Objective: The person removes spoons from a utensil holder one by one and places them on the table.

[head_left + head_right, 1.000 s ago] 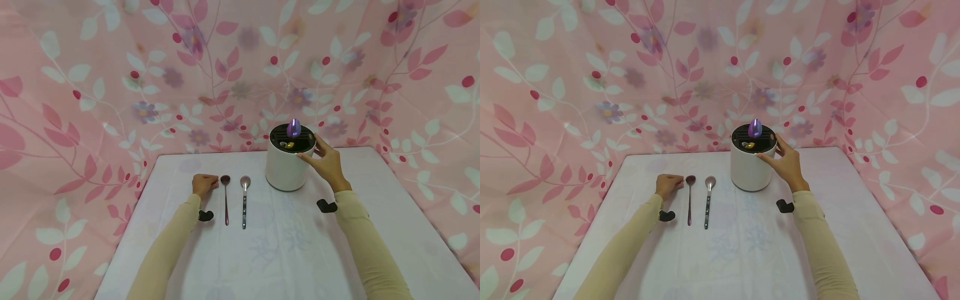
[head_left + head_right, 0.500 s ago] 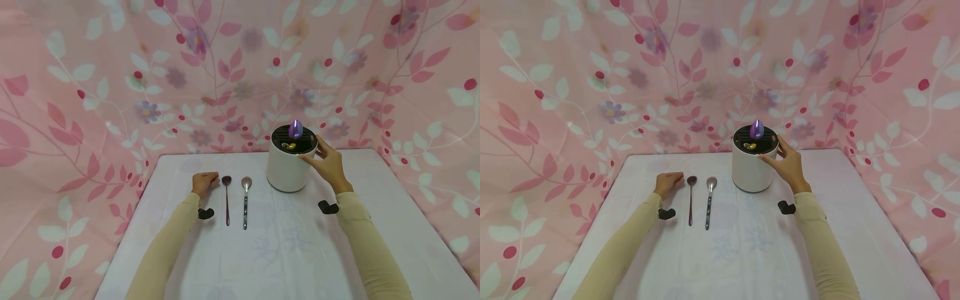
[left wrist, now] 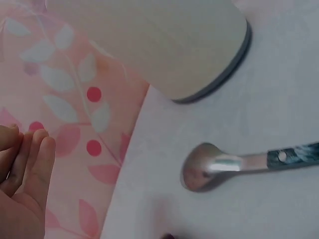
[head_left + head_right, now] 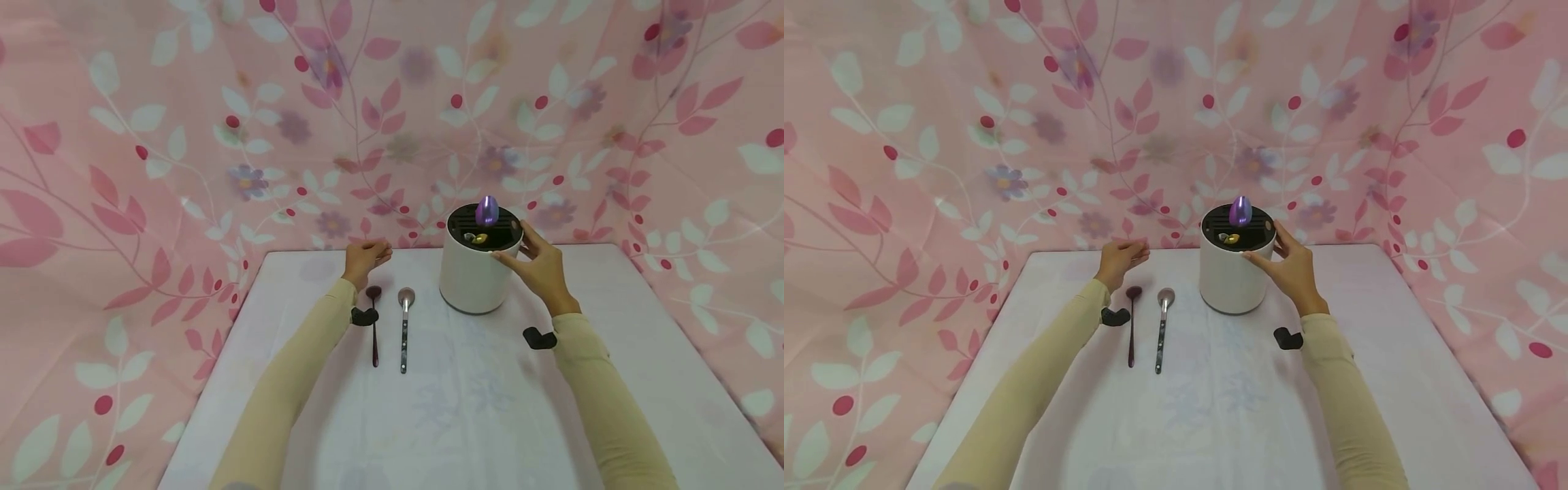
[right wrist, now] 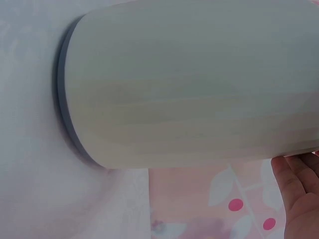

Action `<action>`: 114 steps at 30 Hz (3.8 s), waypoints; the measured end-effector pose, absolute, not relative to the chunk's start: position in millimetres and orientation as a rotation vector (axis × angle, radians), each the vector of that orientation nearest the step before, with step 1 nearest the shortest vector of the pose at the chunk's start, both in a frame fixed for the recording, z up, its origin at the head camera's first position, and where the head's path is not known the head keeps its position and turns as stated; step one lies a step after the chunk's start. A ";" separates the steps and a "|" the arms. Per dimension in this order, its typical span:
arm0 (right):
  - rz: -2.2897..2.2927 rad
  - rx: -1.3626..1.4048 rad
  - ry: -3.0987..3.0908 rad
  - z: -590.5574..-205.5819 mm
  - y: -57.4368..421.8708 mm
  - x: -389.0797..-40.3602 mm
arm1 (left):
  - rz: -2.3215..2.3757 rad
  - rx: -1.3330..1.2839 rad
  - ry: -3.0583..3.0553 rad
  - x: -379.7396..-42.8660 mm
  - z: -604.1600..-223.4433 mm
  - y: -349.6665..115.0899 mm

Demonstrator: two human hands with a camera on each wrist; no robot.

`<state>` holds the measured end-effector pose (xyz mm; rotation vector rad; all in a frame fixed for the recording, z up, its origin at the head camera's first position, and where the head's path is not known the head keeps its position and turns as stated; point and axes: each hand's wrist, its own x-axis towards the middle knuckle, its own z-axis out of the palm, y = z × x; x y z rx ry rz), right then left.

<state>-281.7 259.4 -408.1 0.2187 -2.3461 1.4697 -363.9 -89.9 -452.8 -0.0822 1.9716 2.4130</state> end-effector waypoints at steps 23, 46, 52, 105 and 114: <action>1.448 0.231 -2.373 -402.8 255.9 -280.6 | 2.429 0.329 1.983 -376.9 -376.1 15.5; 1.447 0.220 -2.353 -438.4 269.8 -305.1 | 1.948 0.437 2.388 -369.8 -362.6 46.4; 1.451 0.226 -2.337 -438.3 271.7 -305.0 | 1.889 0.425 2.495 -367.7 -362.1 56.4; 1.463 0.221 -2.340 -401.6 251.1 -274.9 | 2.398 0.662 1.879 -338.4 -335.5 56.1; 1.448 0.217 -2.348 -403.4 252.5 -277.5 | 2.493 0.722 1.851 -335.6 -319.7 56.7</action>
